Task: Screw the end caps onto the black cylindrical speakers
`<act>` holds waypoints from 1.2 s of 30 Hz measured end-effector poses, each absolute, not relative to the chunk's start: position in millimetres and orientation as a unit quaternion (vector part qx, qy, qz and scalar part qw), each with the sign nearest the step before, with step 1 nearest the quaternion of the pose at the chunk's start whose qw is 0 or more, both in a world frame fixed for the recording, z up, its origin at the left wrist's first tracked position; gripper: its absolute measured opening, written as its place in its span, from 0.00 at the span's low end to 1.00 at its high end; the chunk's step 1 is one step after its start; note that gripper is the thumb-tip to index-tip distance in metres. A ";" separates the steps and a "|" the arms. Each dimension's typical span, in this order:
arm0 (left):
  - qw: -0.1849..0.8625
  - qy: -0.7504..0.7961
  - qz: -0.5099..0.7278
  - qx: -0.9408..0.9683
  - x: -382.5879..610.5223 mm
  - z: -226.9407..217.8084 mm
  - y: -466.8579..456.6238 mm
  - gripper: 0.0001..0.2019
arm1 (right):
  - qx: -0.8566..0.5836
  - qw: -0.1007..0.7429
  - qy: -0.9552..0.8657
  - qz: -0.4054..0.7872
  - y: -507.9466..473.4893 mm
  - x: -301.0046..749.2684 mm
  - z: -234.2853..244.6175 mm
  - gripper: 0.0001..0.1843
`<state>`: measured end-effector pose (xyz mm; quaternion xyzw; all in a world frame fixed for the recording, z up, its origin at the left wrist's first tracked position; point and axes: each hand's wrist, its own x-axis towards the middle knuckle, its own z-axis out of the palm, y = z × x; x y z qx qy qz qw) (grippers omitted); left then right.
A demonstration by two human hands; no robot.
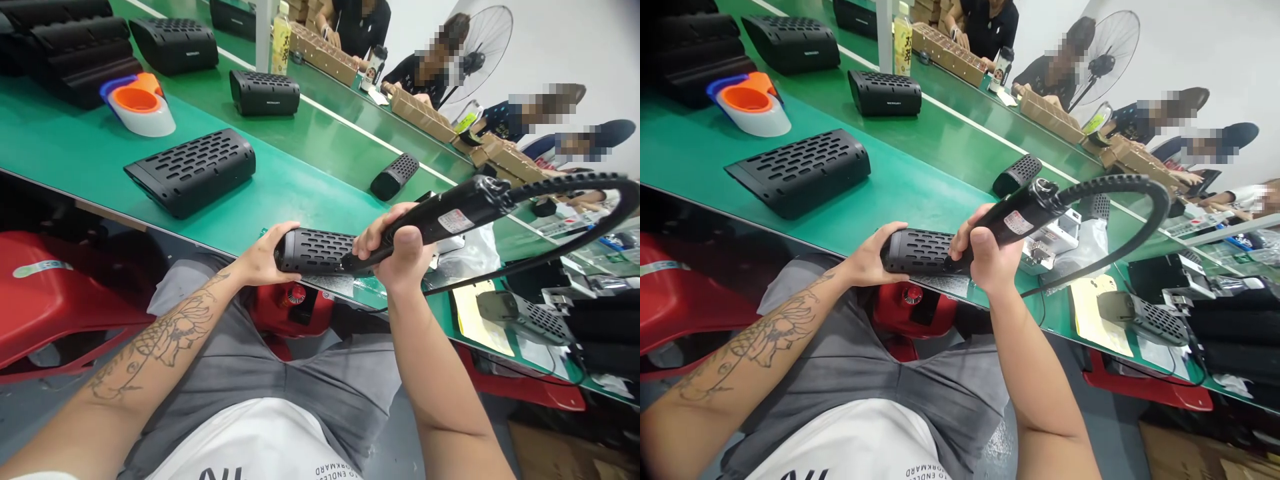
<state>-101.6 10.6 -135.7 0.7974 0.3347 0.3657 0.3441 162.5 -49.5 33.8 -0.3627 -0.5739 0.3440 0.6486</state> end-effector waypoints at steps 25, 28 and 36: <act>0.308 0.343 0.338 0.820 -107.7 -121.1 10.5 0.61 | -0.316 0.621 -0.588 0.410 -53.4 154.5 19.2 0.35; 0.303 0.341 0.341 0.822 -105.3 -121.9 11.7 0.59 | -0.342 0.658 -0.568 0.357 -54.9 169.5 26.4 0.36; 0.286 0.359 0.357 0.813 -91.7 -133.9 7.5 0.60 | -0.515 0.763 -0.390 -0.030 -12.1 334.7 37.2 0.22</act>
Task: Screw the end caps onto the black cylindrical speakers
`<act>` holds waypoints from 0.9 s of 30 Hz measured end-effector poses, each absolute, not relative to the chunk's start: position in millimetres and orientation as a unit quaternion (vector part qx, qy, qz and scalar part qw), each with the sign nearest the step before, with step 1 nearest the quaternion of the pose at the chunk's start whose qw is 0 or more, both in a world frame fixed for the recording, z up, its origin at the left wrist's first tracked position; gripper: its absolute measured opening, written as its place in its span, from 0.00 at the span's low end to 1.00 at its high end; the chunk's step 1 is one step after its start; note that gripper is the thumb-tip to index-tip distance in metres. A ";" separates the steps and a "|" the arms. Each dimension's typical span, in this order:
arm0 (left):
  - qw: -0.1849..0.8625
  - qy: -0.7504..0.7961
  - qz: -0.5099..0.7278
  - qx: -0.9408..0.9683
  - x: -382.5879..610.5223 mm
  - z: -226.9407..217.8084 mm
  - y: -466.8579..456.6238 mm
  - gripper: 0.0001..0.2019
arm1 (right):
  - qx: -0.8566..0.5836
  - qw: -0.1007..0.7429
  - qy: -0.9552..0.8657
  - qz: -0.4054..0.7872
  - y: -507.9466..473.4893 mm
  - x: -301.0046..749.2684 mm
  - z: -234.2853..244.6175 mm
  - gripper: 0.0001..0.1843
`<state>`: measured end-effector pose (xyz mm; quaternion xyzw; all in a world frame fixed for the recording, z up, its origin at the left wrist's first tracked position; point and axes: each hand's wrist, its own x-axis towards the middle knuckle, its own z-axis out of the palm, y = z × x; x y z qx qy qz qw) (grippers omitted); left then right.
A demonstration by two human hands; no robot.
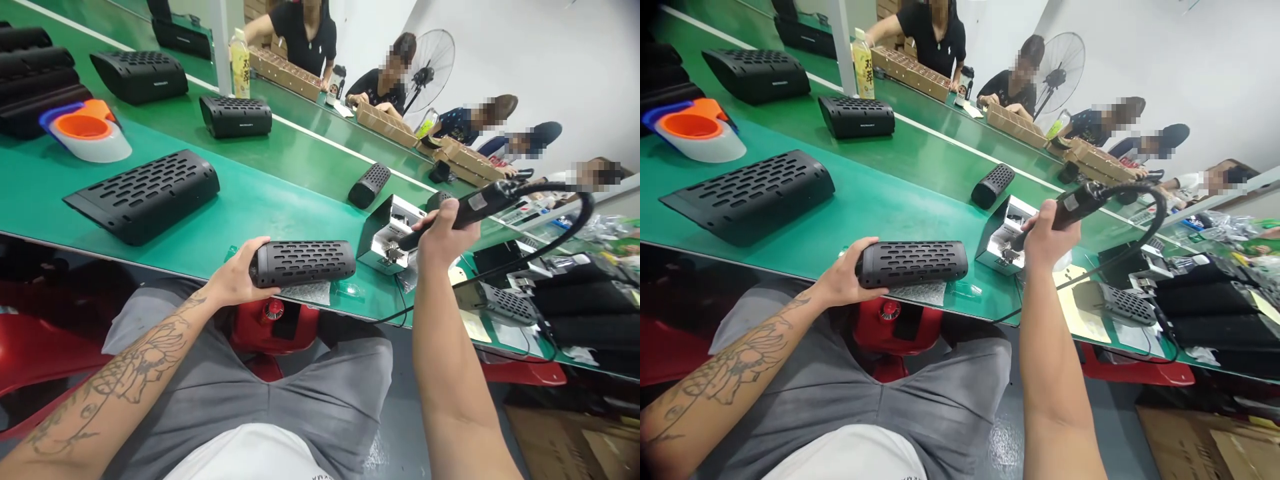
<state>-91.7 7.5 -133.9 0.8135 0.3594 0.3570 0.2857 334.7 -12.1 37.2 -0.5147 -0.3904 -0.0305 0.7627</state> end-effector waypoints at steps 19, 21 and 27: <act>0.263 0.337 0.379 0.821 -85.2 -141.2 7.5 0.63 | -0.286 0.710 -0.583 0.272 -54.3 168.2 42.2 0.29; 0.272 0.330 0.383 0.819 -84.1 -140.8 7.1 0.63 | -0.268 0.703 -0.587 0.300 -50.6 140.9 39.3 0.29; 0.286 0.310 0.402 0.812 -81.2 -141.5 6.5 0.64 | -0.291 0.687 -0.567 0.349 -40.5 106.3 28.4 0.33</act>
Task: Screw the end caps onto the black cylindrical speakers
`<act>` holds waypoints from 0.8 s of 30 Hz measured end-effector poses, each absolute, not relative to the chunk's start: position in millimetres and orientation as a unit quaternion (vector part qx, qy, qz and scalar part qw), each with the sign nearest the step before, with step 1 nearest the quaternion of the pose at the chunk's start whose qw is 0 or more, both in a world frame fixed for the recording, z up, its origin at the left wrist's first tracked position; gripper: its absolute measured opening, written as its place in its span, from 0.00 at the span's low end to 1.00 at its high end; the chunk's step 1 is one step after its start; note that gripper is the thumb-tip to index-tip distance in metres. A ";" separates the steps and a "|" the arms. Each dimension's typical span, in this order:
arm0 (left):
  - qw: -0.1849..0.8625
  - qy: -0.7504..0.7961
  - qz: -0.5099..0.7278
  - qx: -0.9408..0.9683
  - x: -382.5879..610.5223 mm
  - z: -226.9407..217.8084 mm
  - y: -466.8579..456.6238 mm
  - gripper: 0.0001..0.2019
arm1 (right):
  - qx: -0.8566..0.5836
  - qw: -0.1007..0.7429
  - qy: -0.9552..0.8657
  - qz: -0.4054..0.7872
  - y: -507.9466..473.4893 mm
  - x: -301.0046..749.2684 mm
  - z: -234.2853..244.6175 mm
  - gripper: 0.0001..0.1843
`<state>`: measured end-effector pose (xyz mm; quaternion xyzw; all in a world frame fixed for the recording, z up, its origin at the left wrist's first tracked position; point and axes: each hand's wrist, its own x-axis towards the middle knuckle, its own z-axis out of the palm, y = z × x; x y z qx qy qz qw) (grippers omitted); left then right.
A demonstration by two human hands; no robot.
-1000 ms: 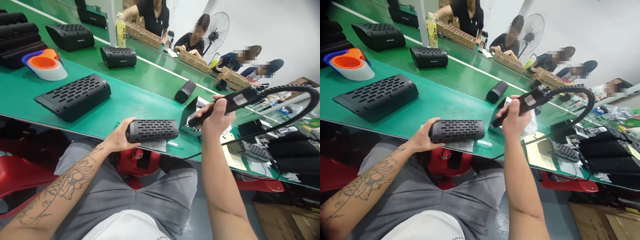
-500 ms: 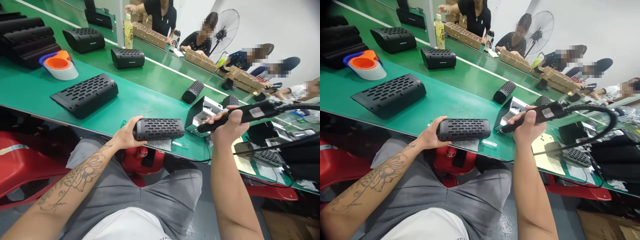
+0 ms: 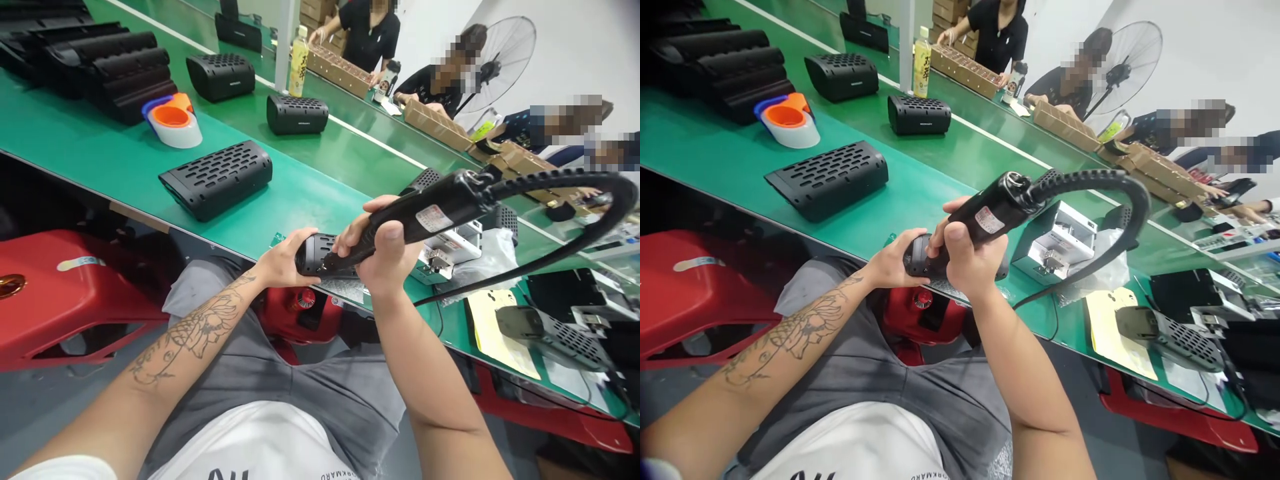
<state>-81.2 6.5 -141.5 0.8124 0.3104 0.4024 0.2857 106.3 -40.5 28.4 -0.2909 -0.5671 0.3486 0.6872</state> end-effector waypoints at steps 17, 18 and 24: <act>0.264 0.312 0.420 0.810 -78.1 -151.4 8.6 0.66 | -0.286 0.586 -0.606 0.456 -40.9 113.5 9.8 0.35; 0.263 0.318 0.417 0.810 -78.6 -151.0 9.5 0.67 | -0.281 0.586 -0.606 0.458 -40.7 113.5 9.8 0.35; 0.241 0.364 0.398 0.807 -78.8 -147.0 1.0 0.65 | -0.286 0.585 -0.621 0.436 -44.4 109.0 11.5 0.32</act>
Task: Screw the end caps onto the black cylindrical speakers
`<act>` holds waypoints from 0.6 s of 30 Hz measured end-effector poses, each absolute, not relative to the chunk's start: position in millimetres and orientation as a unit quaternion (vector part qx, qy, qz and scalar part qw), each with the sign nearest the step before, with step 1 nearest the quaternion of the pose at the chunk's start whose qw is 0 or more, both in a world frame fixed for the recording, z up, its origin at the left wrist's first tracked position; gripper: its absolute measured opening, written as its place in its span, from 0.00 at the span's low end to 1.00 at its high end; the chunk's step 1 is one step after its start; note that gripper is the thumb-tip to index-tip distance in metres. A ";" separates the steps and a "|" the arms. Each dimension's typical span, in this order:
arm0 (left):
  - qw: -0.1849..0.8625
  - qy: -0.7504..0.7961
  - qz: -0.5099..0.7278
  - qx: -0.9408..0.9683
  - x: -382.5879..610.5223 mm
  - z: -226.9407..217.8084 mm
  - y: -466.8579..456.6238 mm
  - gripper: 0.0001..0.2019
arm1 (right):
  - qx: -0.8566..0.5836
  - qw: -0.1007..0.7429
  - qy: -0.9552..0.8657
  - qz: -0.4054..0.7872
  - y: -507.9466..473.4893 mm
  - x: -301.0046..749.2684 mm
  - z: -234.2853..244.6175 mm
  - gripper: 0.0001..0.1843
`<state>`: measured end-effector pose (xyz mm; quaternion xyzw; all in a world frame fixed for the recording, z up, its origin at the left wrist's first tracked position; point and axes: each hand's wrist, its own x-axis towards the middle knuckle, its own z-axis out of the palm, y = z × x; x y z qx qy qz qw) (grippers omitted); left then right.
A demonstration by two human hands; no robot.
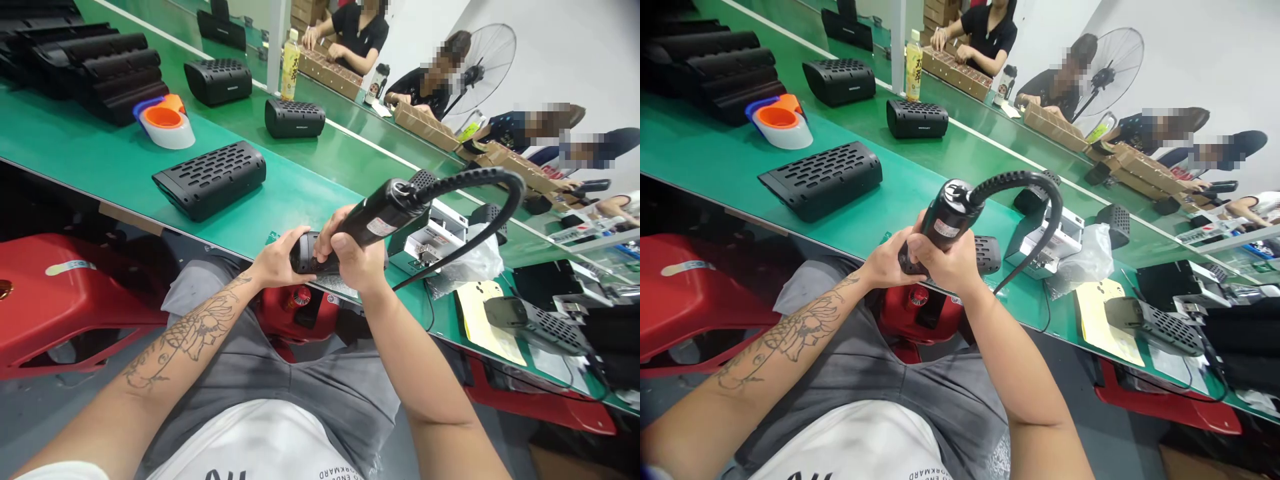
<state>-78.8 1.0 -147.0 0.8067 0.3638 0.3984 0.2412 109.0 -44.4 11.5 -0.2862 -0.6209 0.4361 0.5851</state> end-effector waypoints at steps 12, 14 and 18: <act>0.103 0.289 0.409 0.859 -21.9 -147.9 -168.4 0.48 | -0.539 0.728 -0.420 -0.049 -20.8 321.7 41.8 0.20; 0.101 0.188 0.365 0.906 -19.1 -120.9 -137.4 0.42 | -0.553 0.728 -0.401 -0.061 -12.4 355.2 27.6 0.23; 0.075 0.158 0.212 0.962 -15.1 -54.9 -32.7 0.49 | -0.531 0.747 -0.399 -0.017 -14.8 374.8 7.2 0.28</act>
